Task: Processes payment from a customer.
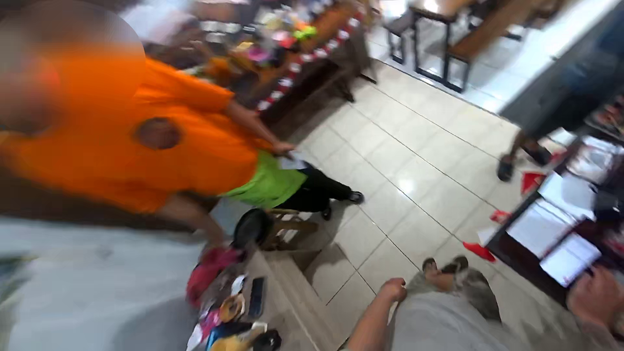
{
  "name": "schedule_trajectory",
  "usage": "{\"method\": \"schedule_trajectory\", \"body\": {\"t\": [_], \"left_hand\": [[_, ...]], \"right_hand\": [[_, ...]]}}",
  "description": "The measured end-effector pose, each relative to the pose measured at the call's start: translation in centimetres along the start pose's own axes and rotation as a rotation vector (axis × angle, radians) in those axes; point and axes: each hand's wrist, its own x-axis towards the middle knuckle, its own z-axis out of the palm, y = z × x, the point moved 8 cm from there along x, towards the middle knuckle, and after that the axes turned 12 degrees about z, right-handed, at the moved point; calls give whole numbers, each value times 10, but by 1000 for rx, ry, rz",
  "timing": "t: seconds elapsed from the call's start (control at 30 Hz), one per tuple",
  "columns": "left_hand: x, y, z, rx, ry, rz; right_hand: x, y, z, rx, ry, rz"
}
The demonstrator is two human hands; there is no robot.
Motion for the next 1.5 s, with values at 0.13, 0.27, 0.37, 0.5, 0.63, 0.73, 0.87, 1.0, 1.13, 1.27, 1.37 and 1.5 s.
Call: {"method": "schedule_trajectory", "body": {"t": [0.13,0.27,0.37,0.5,0.63,0.73,0.87,1.0,1.13,1.27,1.37,1.5], "left_hand": [[17,23,-5,-70,4,0],[38,43,18,-85,-62,13],[52,63,33,-81,-121,51],[69,141,-4,-26,230,400],[68,258,-62,78,601,723],[78,333,-81,194,677,894],[103,401,-89,366,718,1051],[131,427,-77,617,708,1093],[142,436,-62,828,666,1091],[140,435,-64,779,657,1116],[141,439,-61,764,646,1115],[124,443,-62,736,584,1028]], "right_hand": [[11,-10,-5,-8,-83,73],[10,20,13,-40,-123,160],[17,25,15,-43,-137,211],[18,30,16,-23,-147,231],[17,32,15,10,-131,213],[18,29,10,50,-102,196],[20,26,7,91,-60,177],[14,29,12,96,-50,190],[20,31,13,84,-113,223],[20,25,6,81,-63,185],[17,27,0,125,-20,182],[11,5,-21,188,-27,46]]}}
